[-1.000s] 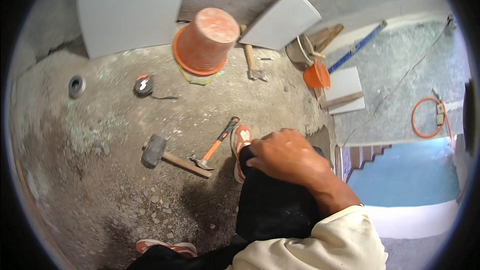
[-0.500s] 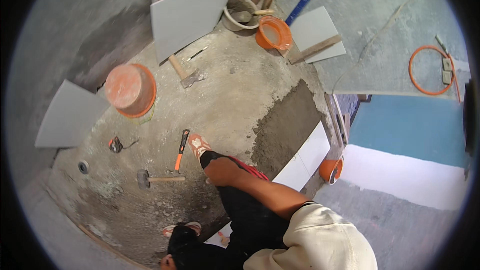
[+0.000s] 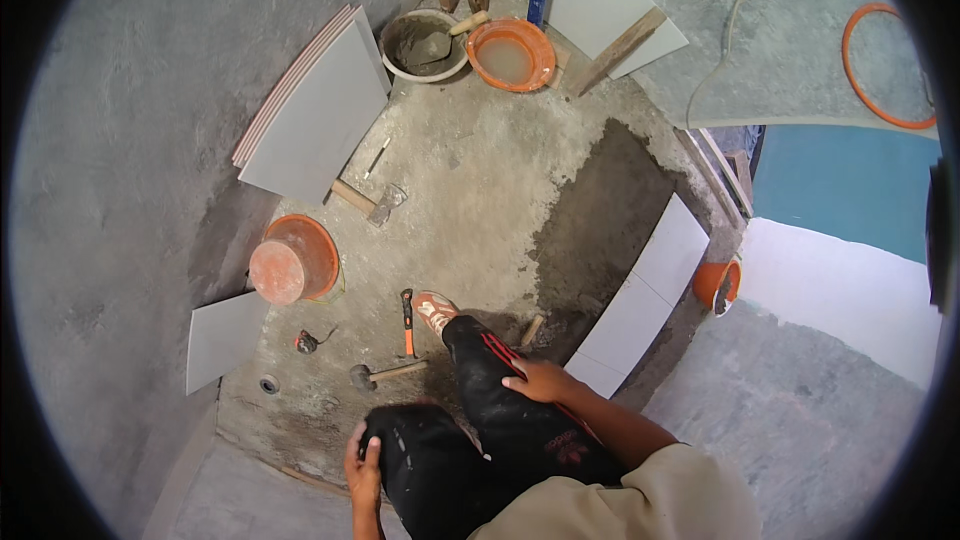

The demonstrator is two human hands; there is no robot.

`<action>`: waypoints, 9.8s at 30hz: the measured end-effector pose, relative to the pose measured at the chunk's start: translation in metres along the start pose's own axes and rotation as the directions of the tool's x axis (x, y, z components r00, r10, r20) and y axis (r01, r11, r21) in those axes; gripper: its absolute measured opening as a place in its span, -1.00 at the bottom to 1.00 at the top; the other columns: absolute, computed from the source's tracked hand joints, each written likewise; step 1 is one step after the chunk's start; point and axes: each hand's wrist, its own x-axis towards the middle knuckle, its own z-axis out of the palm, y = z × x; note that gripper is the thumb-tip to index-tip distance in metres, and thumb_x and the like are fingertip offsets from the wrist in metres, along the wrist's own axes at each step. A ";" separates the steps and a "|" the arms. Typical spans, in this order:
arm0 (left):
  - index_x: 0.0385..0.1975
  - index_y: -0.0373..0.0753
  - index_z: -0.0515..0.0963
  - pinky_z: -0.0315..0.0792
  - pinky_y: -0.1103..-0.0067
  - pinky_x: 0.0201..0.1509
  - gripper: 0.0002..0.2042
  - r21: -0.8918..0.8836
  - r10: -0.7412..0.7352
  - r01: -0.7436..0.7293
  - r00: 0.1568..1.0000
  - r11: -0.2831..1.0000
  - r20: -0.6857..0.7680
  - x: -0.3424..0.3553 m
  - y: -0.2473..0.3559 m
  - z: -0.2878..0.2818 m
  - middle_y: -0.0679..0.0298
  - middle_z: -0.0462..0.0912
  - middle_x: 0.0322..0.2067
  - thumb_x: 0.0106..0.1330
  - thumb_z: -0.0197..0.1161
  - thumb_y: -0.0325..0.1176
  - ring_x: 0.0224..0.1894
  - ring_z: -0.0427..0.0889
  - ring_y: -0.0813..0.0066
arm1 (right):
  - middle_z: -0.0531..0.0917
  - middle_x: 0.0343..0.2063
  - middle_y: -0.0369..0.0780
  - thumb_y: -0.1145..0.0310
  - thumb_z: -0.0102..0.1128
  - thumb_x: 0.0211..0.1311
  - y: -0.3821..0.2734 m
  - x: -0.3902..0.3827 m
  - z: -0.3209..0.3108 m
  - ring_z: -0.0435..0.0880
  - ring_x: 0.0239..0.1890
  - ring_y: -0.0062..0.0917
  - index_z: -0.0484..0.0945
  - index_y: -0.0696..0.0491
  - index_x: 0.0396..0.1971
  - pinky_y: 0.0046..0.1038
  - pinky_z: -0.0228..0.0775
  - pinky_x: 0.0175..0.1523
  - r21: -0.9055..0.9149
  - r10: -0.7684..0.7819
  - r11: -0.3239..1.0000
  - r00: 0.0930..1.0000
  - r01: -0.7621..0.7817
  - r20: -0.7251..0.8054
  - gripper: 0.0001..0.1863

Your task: The person spreads cement on the floor using a trowel and wooden plank, then positions a white tile onto the prepared surface. The person also scoops cement from a bucket and spreads it onto a tile before placing it on the floor.

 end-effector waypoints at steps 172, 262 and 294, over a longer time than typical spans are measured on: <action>0.49 -0.51 0.09 0.12 0.40 0.59 -0.28 -0.031 0.066 -0.059 0.936 0.998 0.347 0.298 0.348 0.327 -0.12 0.20 0.49 0.66 -0.11 0.06 0.54 0.21 0.12 | 0.54 0.28 -0.10 -0.44 -0.30 0.50 0.043 -0.002 -0.361 0.55 0.27 -0.32 0.33 0.21 0.42 -0.28 0.40 0.37 0.837 -0.054 -0.055 0.835 0.545 -0.547 -0.03; 0.45 -0.38 0.18 0.58 0.19 0.28 -0.30 -0.799 0.076 0.099 0.981 0.593 0.178 0.085 -0.043 -0.088 -0.04 0.54 0.24 0.36 0.37 -0.44 0.24 0.62 0.14 | 0.50 0.34 -0.02 0.18 0.26 0.34 -0.174 0.013 0.034 0.36 0.47 0.00 0.53 0.08 0.26 0.09 0.21 0.52 -0.595 -0.770 -0.125 0.301 0.794 0.563 -0.46; 0.31 -0.41 0.43 0.40 0.30 0.40 -0.31 -0.698 -0.006 0.023 1.000 0.716 0.026 0.449 -0.166 -0.134 0.03 0.58 0.24 0.27 0.55 -0.20 0.27 0.57 0.22 | 0.61 -0.41 -0.26 0.02 0.17 0.53 -0.286 0.413 -0.022 0.48 -0.34 -0.58 0.62 0.19 -0.26 -0.46 0.39 -0.16 -0.107 -0.485 0.844 0.664 0.525 -0.569 -0.54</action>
